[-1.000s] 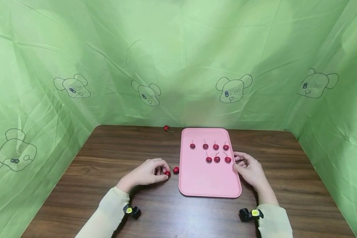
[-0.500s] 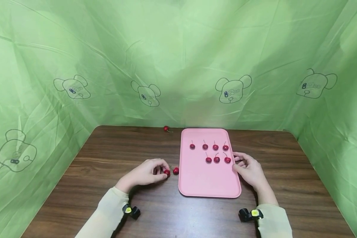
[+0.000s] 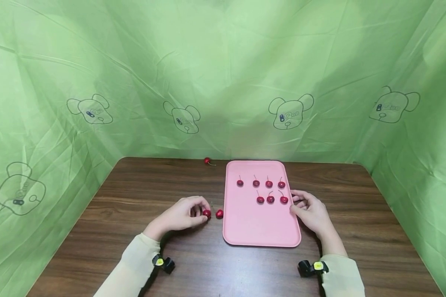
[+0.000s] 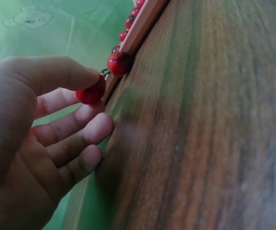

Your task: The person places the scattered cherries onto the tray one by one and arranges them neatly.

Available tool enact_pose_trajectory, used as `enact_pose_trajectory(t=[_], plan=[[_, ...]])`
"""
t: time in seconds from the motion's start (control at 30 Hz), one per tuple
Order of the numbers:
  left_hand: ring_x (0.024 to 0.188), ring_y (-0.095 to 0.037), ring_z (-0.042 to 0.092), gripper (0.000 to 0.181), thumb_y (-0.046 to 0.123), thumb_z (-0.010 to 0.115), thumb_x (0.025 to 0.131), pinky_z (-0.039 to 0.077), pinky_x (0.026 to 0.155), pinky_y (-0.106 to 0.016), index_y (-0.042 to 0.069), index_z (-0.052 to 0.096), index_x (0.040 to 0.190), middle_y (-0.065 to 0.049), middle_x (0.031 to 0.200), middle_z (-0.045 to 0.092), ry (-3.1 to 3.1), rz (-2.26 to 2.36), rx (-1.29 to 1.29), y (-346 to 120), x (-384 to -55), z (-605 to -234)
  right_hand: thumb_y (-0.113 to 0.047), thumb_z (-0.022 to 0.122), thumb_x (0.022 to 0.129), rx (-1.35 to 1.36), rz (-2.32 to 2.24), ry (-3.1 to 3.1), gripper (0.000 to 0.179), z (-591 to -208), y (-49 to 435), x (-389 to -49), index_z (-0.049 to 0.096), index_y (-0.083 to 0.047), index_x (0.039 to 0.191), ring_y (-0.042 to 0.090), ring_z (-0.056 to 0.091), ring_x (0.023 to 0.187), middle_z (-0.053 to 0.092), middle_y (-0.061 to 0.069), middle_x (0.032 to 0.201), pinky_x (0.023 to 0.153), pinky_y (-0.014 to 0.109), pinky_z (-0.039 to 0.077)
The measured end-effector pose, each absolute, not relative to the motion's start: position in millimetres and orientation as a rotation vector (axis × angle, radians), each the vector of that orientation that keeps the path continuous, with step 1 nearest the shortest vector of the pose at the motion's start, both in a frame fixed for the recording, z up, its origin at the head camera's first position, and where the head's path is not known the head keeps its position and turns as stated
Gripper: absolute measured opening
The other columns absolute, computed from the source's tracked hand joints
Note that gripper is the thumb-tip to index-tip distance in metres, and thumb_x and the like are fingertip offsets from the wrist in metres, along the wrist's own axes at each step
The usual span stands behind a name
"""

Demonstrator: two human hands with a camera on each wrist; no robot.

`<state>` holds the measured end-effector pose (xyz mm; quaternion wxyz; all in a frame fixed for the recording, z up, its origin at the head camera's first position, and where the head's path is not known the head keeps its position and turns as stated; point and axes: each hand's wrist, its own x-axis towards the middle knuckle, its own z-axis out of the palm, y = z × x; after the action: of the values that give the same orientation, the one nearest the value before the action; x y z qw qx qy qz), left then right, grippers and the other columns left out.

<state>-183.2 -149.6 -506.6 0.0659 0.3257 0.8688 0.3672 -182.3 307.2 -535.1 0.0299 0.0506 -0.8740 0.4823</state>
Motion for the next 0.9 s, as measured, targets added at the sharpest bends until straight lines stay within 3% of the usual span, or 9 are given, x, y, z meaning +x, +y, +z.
enact_pose_trajectory(t=[0.9], plan=[[0.074,-0.011,0.063,0.019,0.014,0.081,0.093,0.054,0.059,-0.026,0.021,0.070,0.106,0.001,0.095,0.065,2.758,1.181,0.921,-146.2,-181.7,-501.1,-0.005,0.077,0.096,0.137,1.498,-2.713,0.051,-534.8,306.4,-180.4,0.064,0.001,0.145,0.007,0.064,0.088,0.069,0.020,0.119,0.073,0.020,0.053]])
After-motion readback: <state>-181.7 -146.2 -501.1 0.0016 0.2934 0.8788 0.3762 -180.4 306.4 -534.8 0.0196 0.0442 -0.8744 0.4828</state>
